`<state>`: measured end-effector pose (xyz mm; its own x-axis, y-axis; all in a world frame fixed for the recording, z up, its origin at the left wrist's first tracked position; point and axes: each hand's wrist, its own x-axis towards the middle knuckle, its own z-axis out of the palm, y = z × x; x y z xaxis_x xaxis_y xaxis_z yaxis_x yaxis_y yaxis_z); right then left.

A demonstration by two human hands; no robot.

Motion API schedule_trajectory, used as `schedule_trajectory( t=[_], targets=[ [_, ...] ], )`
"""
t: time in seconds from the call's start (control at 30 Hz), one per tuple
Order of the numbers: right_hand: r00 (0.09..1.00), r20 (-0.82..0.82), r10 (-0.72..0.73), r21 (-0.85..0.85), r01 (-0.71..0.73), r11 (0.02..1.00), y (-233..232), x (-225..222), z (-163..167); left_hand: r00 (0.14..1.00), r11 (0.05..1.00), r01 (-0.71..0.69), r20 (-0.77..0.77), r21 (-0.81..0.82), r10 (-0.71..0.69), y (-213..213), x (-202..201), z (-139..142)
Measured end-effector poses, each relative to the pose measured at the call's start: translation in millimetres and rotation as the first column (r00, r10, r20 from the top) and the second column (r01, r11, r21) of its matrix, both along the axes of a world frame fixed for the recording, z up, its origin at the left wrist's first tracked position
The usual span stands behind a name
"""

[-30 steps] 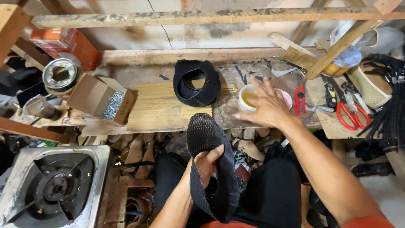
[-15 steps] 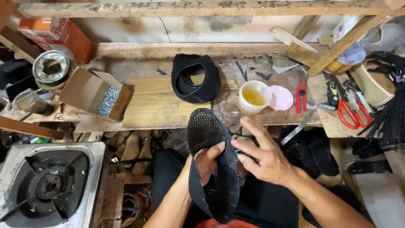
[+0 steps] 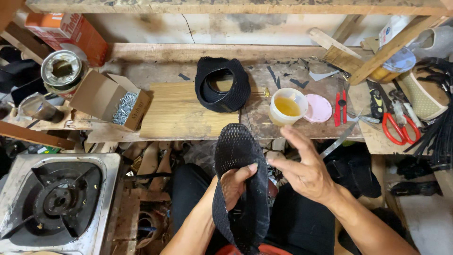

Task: The person sits on the floor and applies a yellow liquid to the edges of black woven sandals using their fingers. They repeatedly dip fingers into a small container and rub the liquid along the rim of each sandal, handling them one at a time.

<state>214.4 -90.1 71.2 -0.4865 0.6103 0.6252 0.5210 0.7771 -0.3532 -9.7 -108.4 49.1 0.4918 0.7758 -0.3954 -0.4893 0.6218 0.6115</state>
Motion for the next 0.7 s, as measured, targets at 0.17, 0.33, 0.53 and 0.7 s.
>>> schedule_trajectory(
  t=[0.17, 0.33, 0.53, 0.7],
  targets=[
    [0.997, 0.071, -0.040, 0.057, 0.036, 0.998, -2, -2, 3, 0.996, 0.997, 0.004, 0.088, 0.082, -0.011, -3, 2, -1],
    [0.996, 0.040, -0.075, 0.141, 0.068, 0.988, -1, -4, 3, 0.997, 0.993, 0.025, 0.065, 0.119, -0.033, 2, 3, 0],
    [0.997, -0.069, -0.016, -0.113, 0.008, 0.994, -5, -9, 1, 0.962, 0.957, -0.235, -0.101, 0.169, 0.254, 28, 6, 8],
    [0.887, -0.430, -0.171, -0.530, -0.095, 0.842, -22, -32, -6, 0.948, 0.940, -0.315, -0.004, 0.134, 0.318, 41, 10, 11]
  ],
)
